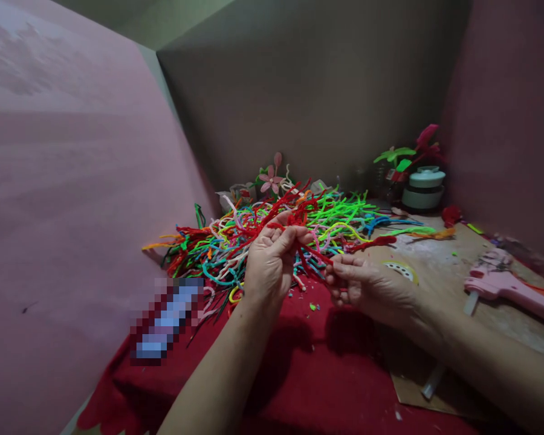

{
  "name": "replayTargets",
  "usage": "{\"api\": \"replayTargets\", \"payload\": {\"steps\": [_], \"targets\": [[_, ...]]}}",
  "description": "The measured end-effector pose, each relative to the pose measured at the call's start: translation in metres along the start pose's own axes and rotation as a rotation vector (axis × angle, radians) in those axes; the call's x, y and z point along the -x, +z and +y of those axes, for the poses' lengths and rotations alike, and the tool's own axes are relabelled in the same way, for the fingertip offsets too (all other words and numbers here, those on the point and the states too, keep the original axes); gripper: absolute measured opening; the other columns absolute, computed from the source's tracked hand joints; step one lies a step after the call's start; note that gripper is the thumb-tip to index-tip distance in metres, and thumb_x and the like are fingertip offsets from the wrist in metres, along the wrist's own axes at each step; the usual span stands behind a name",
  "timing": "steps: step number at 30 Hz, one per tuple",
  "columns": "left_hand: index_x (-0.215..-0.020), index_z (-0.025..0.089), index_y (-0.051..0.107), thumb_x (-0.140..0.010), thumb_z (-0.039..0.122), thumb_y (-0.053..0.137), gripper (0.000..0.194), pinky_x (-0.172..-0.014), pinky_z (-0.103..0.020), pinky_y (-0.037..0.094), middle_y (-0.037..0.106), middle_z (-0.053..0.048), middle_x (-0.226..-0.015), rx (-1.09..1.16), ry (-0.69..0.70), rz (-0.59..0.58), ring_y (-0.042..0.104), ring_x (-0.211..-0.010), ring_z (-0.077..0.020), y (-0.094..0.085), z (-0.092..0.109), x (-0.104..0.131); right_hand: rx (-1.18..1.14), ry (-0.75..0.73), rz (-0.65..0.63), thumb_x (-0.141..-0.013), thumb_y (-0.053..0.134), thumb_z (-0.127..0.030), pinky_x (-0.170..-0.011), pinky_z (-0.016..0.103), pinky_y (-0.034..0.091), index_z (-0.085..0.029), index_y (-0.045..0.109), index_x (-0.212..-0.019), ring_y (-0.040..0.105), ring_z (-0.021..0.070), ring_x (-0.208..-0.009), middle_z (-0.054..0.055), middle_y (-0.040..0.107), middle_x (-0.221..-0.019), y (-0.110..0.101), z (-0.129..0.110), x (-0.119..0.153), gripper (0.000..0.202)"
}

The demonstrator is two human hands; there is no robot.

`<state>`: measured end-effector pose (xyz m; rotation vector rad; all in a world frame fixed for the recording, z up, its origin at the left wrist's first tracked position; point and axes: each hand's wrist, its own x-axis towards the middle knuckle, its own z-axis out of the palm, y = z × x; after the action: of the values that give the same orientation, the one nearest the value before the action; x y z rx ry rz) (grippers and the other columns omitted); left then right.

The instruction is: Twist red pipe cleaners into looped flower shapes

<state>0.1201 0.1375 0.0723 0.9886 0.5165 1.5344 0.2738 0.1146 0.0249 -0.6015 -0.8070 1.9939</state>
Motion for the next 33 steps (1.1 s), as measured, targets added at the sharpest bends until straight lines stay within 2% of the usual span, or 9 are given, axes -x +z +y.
{"api": "replayTargets", "payload": {"steps": [4, 9, 12, 15, 18, 22, 24, 27, 33], "targets": [[-0.080, 0.013, 0.057, -0.070, 0.008, 0.063, 0.012, -0.071, -0.026, 0.052, 0.066, 0.000, -0.069, 0.011, 0.034, 0.026, 0.064, -0.065, -0.0105, 0.002, -0.002, 0.000, 0.022, -0.026, 0.060, -0.064, 0.073, -0.021, -0.045, 0.020, 0.036, -0.016, 0.053, -0.069, 0.040, 0.0047, -0.045, -0.006, 0.047, -0.055, 0.001, 0.003, -0.004, 0.022], [-0.083, 0.014, 0.059, -0.070, 0.009, 0.063, 0.015, -0.071, -0.028, 0.052, 0.066, 0.000, -0.067, -0.021, 0.064, 0.034, 0.064, -0.062, -0.0109, 0.007, -0.006, 0.002, 0.099, -0.048, 0.165, -0.061, 0.074, -0.020, -0.040, 0.019, 0.035, -0.014, 0.058, -0.073, 0.041, 0.0048, -0.044, -0.003, 0.050, -0.059, 0.003, 0.006, -0.005, 0.021], [-0.089, 0.016, 0.060, -0.070, 0.011, 0.064, 0.020, -0.073, -0.028, 0.051, 0.066, 0.001, -0.068, -0.062, 0.094, 0.029, 0.064, -0.063, -0.0106, 0.010, -0.006, 0.001, 0.243, -0.091, 0.101, -0.064, 0.071, -0.027, -0.039, 0.020, 0.037, -0.013, 0.059, -0.067, 0.038, 0.0054, -0.043, -0.004, 0.047, -0.053, 0.008, 0.006, -0.002, 0.018], [-0.088, 0.016, 0.060, -0.070, 0.010, 0.063, 0.019, -0.075, -0.028, 0.051, 0.066, 0.000, -0.070, -0.089, 0.108, 0.017, 0.064, -0.066, -0.0110, 0.013, -0.005, -0.001, 0.361, -0.089, 0.030, -0.065, 0.069, -0.033, -0.039, 0.022, 0.039, -0.015, 0.054, -0.054, 0.034, 0.0055, -0.040, -0.006, 0.037, -0.045, 0.012, 0.004, 0.001, 0.026], [-0.085, 0.015, 0.061, -0.070, 0.008, 0.062, 0.017, -0.074, -0.027, 0.051, 0.066, 0.000, -0.069, -0.100, 0.141, -0.003, 0.064, -0.067, -0.0108, 0.017, -0.005, -0.003, 0.432, -0.079, -0.001, -0.066, 0.068, -0.033, -0.043, 0.023, 0.042, -0.014, 0.054, -0.055, 0.039, 0.0058, -0.040, -0.005, 0.040, -0.047, 0.011, 0.001, 0.003, 0.025], [-0.087, 0.016, 0.061, -0.071, 0.009, 0.062, 0.017, -0.071, -0.025, 0.051, 0.066, 0.000, -0.071, -0.127, 0.192, -0.021, 0.064, -0.069, -0.0110, 0.020, -0.005, -0.008, 0.346, -0.042, -0.058, -0.067, 0.067, -0.034, -0.045, 0.023, 0.044, -0.013, 0.058, -0.065, 0.054, 0.0103, -0.049, 0.001, 0.056, -0.059, 0.010, -0.002, 0.004, 0.023], [-0.089, 0.017, 0.061, -0.072, 0.011, 0.062, 0.018, -0.072, -0.026, 0.051, 0.066, 0.000, -0.072, -0.145, 0.203, 0.003, 0.064, -0.070, -0.0114, 0.019, -0.006, -0.011, 0.310, -0.025, -0.066, -0.069, 0.065, -0.036, -0.038, 0.019, 0.038, -0.013, 0.058, -0.070, 0.051, 0.0083, -0.043, 0.000, 0.056, -0.057, 0.011, -0.003, 0.004, 0.024], [-0.091, 0.017, 0.061, -0.072, 0.010, 0.060, 0.020, -0.074, -0.026, 0.050, 0.066, 0.000, -0.072, -0.138, 0.196, 0.042, 0.064, -0.069, -0.0103, 0.017, -0.007, -0.017, 0.313, -0.094, -0.009, -0.069, 0.066, -0.035, -0.031, 0.016, 0.027, -0.013, 0.059, -0.069, 0.038, 0.0033, -0.034, -0.004, 0.050, -0.049, 0.012, -0.003, 0.004, 0.022], [-0.093, 0.018, 0.062, -0.072, 0.009, 0.059, 0.023, -0.071, -0.024, 0.051, 0.063, 0.001, -0.069, -0.176, 0.192, 0.068, 0.062, -0.066, -0.0091, 0.014, -0.005, -0.026, 0.297, -0.029, -0.011, -0.068, 0.067, -0.032, -0.030, 0.017, 0.029, -0.014, 0.062, -0.071, 0.039, 0.0036, -0.032, -0.005, 0.049, -0.048, 0.008, -0.003, 0.002, 0.019]]}}
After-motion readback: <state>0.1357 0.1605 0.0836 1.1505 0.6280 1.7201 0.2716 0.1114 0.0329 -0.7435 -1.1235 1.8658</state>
